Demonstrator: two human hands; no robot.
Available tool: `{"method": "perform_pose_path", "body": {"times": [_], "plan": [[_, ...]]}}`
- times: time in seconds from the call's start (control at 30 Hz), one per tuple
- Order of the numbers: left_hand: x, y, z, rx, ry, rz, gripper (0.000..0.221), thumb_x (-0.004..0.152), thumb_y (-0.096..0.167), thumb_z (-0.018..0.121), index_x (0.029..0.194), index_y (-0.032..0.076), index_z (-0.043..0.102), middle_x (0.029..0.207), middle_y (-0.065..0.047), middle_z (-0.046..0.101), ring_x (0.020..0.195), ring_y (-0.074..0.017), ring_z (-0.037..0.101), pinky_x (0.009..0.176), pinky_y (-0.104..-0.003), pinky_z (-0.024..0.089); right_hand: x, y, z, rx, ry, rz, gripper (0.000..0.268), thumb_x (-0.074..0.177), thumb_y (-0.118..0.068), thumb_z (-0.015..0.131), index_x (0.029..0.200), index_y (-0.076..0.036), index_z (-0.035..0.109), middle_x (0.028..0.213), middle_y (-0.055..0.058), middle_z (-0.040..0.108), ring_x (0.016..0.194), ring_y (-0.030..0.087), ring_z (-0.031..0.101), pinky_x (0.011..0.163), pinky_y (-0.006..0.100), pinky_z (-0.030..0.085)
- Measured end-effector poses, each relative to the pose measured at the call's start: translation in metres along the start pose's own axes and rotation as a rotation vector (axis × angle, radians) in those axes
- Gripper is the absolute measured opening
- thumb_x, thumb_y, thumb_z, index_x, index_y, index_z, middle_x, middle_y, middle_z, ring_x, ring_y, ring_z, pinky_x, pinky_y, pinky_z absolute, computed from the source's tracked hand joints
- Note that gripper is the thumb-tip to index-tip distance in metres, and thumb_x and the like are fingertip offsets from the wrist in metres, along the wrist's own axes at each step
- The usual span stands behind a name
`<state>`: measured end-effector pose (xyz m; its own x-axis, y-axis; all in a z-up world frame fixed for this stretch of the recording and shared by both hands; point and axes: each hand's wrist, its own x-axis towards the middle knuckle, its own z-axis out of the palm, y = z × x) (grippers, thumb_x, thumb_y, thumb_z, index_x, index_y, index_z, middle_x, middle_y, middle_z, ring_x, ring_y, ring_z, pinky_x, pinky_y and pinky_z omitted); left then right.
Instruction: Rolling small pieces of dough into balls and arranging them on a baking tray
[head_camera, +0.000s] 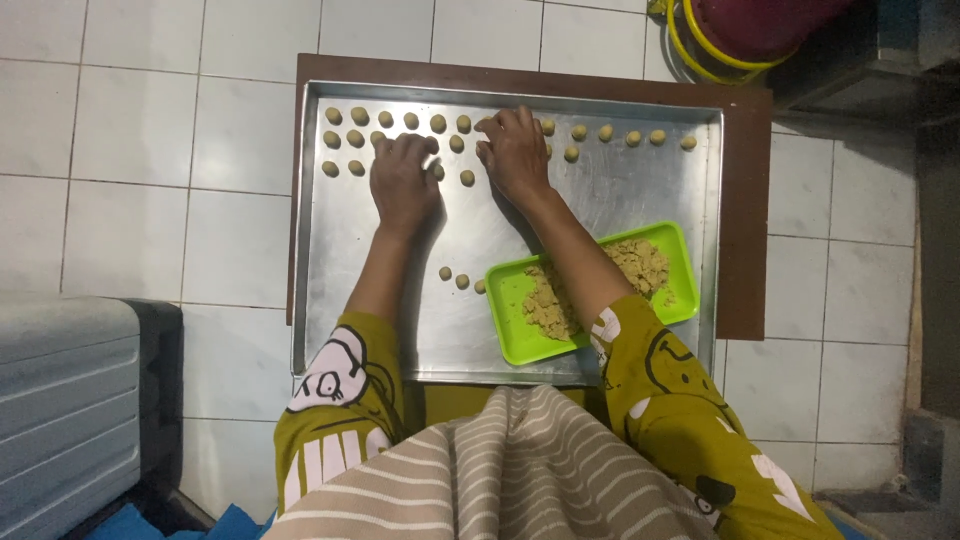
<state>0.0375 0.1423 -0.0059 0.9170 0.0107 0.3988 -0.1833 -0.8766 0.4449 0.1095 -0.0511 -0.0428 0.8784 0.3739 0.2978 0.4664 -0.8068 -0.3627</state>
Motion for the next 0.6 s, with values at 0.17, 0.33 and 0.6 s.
{"method": "perform_pose_path", "body": {"times": [0.17,0.33,0.6], "plan": [[0.024,0.004,0.009,0.144,-0.079,-0.056,0.006,0.094,0.020,0.069,0.099,0.019,0.072,0.095,0.001,0.067,0.098,-0.0217,0.056,0.076,-0.037,0.047,-0.004,0.002,-0.006,0.012,0.058,-0.004,0.022,0.091,-0.013,0.078,0.112,-0.015,0.075,0.096,0.004,0.061,0.101,0.025,0.054,0.087,0.040,0.043],[0.027,-0.002,0.025,0.260,-0.049,-0.003,0.012,0.087,0.016,0.077,0.099,0.020,0.079,0.089,-0.001,0.071,0.091,-0.0225,0.059,0.075,-0.039,0.046,-0.031,0.048,-0.029,0.022,0.216,-0.081,0.018,0.088,-0.016,0.080,0.105,-0.019,0.076,0.095,0.005,0.062,0.095,0.030,0.056,0.085,0.044,0.045],[0.033,-0.007,0.050,0.232,-0.049,0.012,0.016,0.087,0.025,0.078,0.102,0.018,0.076,0.097,-0.003,0.067,0.097,-0.0235,0.056,0.073,-0.039,0.046,-0.144,0.099,-0.123,0.111,0.402,0.002,0.011,0.100,-0.012,0.078,0.111,-0.015,0.077,0.099,0.003,0.061,0.098,0.029,0.058,0.092,0.040,0.046]]}}
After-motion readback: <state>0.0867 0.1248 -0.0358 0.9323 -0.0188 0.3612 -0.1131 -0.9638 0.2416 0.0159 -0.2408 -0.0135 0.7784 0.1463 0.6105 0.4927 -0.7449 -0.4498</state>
